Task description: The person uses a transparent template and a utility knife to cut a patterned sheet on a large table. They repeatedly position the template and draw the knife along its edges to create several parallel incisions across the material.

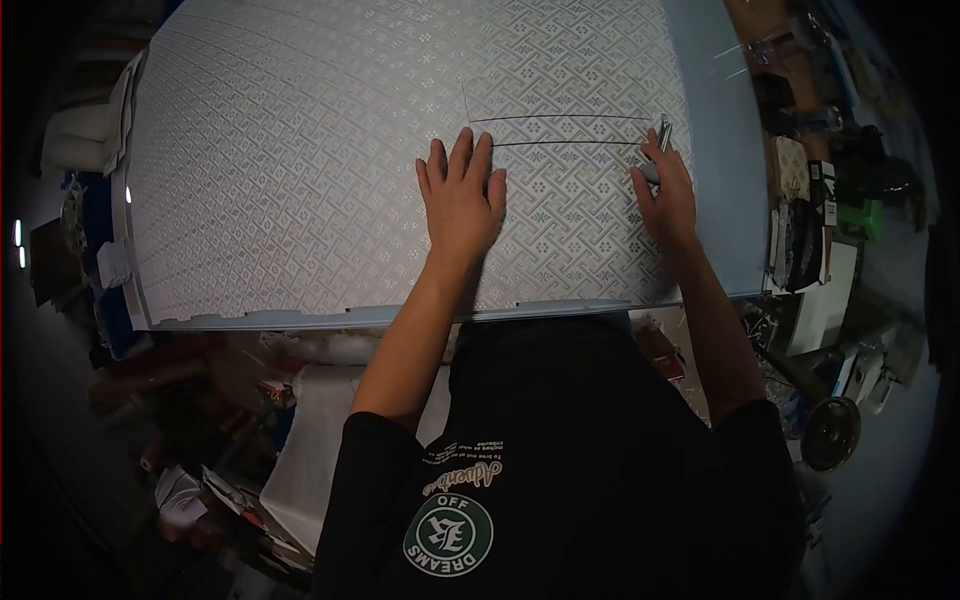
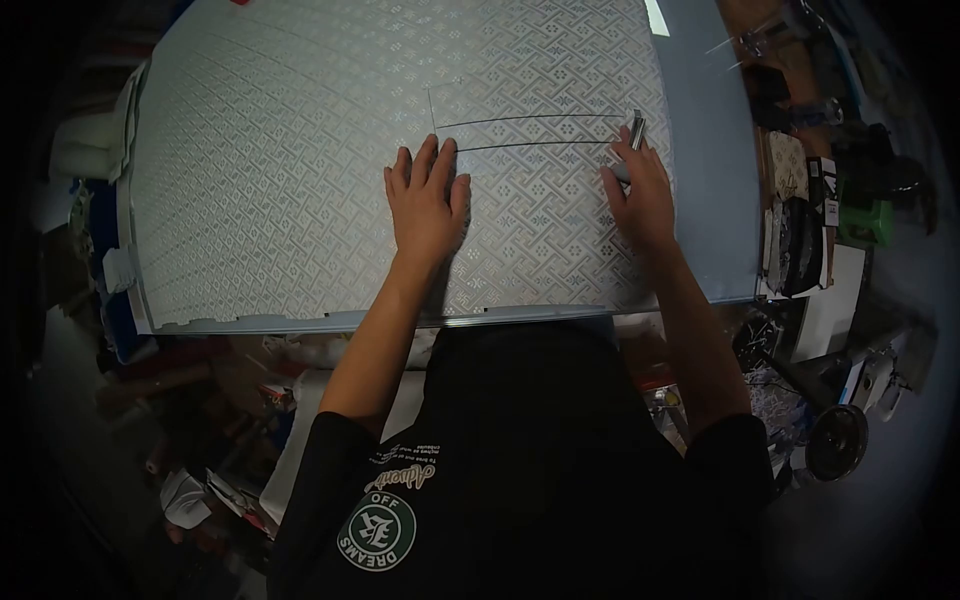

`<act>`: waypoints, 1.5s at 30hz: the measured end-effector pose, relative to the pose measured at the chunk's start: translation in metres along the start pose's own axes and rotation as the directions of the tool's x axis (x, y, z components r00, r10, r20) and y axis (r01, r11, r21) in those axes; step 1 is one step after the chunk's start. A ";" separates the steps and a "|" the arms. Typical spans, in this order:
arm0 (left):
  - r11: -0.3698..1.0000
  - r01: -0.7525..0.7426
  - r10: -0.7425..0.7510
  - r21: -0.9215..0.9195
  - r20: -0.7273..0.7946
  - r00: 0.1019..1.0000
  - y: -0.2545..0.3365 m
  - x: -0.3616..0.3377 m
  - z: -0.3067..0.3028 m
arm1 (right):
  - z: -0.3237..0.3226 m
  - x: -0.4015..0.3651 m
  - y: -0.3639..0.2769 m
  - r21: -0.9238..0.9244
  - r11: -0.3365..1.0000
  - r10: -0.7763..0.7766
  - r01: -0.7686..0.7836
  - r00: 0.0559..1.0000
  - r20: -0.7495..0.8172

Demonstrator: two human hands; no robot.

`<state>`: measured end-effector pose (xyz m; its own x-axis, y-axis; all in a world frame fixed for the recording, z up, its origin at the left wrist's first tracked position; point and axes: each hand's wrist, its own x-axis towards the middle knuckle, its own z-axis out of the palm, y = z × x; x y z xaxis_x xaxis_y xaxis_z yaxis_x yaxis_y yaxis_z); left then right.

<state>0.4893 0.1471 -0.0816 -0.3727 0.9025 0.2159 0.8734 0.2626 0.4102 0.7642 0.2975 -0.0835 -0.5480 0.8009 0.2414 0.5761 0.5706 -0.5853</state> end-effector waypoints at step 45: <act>0.999 -0.008 0.011 -0.043 0.082 0.997 -0.004 0.002 -0.004 | 0.005 -0.009 0.007 -0.026 0.999 0.018 -0.019 0.999 -0.047</act>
<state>0.4836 0.1463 -0.0791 -0.3361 0.9303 0.1469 0.8619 0.2409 0.4462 0.7706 0.2930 -0.0934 -0.5083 0.8187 0.2670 0.6019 0.5595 -0.5697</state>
